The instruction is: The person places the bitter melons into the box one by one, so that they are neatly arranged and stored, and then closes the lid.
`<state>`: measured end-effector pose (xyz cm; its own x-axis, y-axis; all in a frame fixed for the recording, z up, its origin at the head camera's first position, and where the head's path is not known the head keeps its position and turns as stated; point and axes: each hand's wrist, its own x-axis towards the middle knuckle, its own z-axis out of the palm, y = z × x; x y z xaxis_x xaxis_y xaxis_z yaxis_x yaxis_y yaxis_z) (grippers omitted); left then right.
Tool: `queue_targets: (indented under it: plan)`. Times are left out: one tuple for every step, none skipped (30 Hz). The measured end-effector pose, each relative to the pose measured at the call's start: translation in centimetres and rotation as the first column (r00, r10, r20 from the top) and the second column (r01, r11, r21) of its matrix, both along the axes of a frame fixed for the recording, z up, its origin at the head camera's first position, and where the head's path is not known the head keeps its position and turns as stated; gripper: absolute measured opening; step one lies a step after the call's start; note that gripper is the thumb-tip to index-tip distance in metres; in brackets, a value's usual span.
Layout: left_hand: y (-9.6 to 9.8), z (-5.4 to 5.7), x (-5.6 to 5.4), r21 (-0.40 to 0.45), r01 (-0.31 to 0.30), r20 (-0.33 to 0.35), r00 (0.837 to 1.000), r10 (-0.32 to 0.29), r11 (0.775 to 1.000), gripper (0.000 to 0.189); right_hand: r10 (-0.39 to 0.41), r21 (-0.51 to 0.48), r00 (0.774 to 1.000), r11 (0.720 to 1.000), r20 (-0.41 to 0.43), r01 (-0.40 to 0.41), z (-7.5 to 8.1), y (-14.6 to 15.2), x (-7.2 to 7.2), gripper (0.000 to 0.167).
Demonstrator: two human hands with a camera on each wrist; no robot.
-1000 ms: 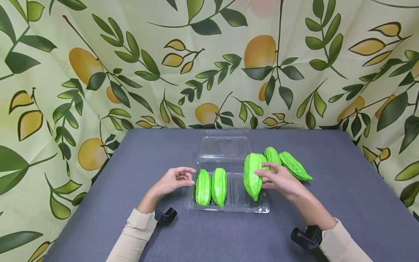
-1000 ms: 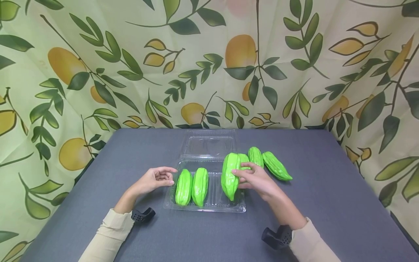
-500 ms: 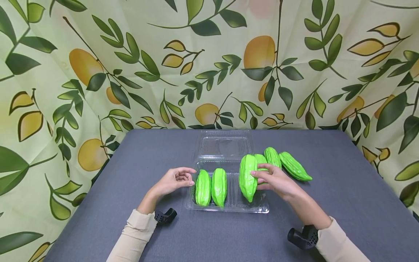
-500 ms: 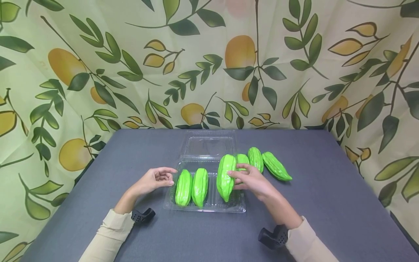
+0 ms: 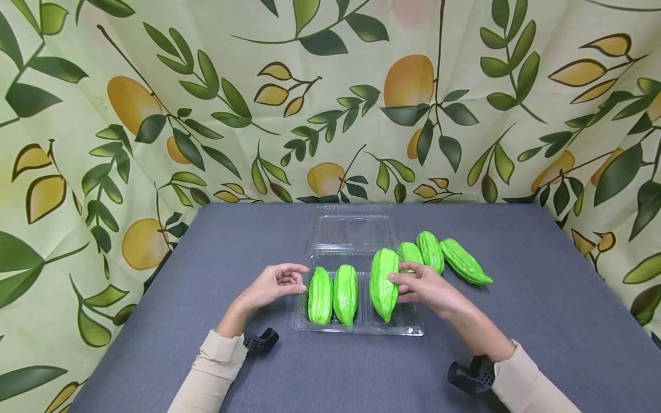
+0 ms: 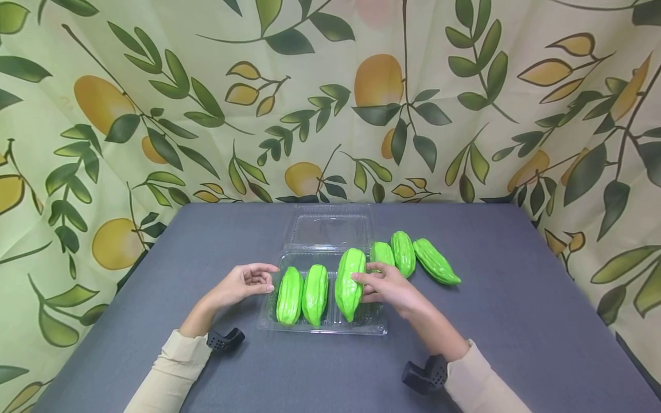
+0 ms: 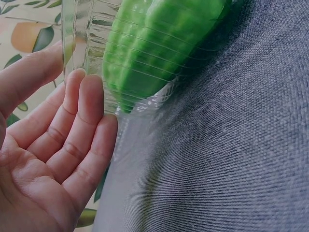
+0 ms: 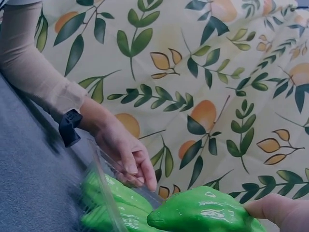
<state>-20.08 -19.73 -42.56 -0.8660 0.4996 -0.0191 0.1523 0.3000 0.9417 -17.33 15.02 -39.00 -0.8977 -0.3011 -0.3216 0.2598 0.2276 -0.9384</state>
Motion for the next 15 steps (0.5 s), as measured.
queue_targets:
  plan:
    - [0.0, 0.0, 0.0, 0.0, 0.0, 0.001, 1.0, 0.0, 1.0, 0.045, 0.005, 0.003, 1.0, 1.0, 0.002, -0.005, 0.0, -0.1, 0.0, 0.073]
    - [0.0, 0.0, 0.0, -0.001, 0.0, 0.001, 1.0, 0.0, 1.0, 0.045, 0.012, 0.007, 1.0, 1.0, 0.001, -0.012, -0.1, -0.2, 0.1, 0.073]
    - [0.0, 0.0, 0.0, -0.001, -0.001, 0.002, 1.0, 0.001, 1.0, 0.045, 0.018, 0.012, 1.0, 1.0, -0.001, -0.018, -0.1, -0.3, 0.1, 0.073]
    - [0.0, 0.0, 0.0, -0.002, -0.002, 0.003, 1.0, 0.002, 1.0, 0.045, 0.02, 0.016, 1.0, 1.0, -0.002, -0.02, -0.2, -0.3, 0.2, 0.073]
    - [0.0, 0.0, 0.0, -0.004, -0.003, 0.003, 1.0, 0.003, 1.0, 0.045, 0.027, 0.019, 1.0, 0.999, -0.003, -0.027, -0.2, -0.4, 0.2, 0.073]
    - [0.0, 0.0, 0.0, -0.004, -0.004, 0.002, 1.0, 0.004, 1.0, 0.045, 0.033, 0.023, 0.999, 0.999, -0.005, -0.033, -0.2, -0.5, 0.2, 0.073]
    - [0.0, 0.0, 0.0, -0.004, -0.004, 0.002, 1.0, 0.004, 1.0, 0.044, 0.041, 0.027, 0.999, 0.999, -0.007, -0.041, -0.2, -0.6, 0.2, 0.073]
    - [0.0, 0.0, 0.0, -0.003, -0.005, 0.002, 1.0, 0.005, 1.0, 0.044, 0.044, 0.029, 0.999, 0.999, -0.007, -0.044, -0.2, -0.7, 0.2, 0.073]
    - [0.0, 0.0, 0.0, -0.002, -0.005, 0.001, 1.0, 0.005, 1.0, 0.044, 0.049, 0.029, 0.999, 0.998, -0.006, -0.049, -0.2, -0.8, 0.2, 0.073]
    - [0.0, 0.0, 0.0, 0.001, -0.005, 0.002, 1.0, 0.005, 1.0, 0.044, 0.052, 0.029, 0.999, 0.998, -0.005, -0.052, -0.2, -0.9, 0.2, 0.073]
    - [0.0, 0.0, 0.0, 0.004, -0.005, 0.003, 1.0, 0.005, 1.0, 0.044, 0.059, 0.028, 0.998, 0.998, -0.007, -0.059, -0.3, -1.0, 0.2, 0.073]
    - [0.0, 0.0, 0.0, 0.005, -0.004, 0.005, 1.0, 0.004, 1.0, 0.043, 0.06, 0.026, 0.998, 0.998, -0.007, -0.06, -0.3, -1.1, 0.2, 0.073]
    - [0.0, 0.0, 0.0, 0.008, -0.004, 0.007, 1.0, 0.003, 1.0, 0.044, 0.064, 0.025, 0.998, 0.998, -0.008, -0.064, -0.3, -1.2, 0.2, 0.072]
    - [0.0, 0.0, 0.0, 0.008, -0.003, 0.007, 1.0, 0.003, 1.0, 0.044, 0.066, 0.023, 0.998, 0.998, -0.009, -0.066, -0.3, -1.2, 0.1, 0.071]
    - [0.0, 0.0, 0.0, 0.007, -0.003, 0.008, 1.0, 0.003, 1.0, 0.044, 0.073, 0.021, 0.997, 0.997, -0.012, -0.073, -0.4, -1.3, 0.1, 0.071]
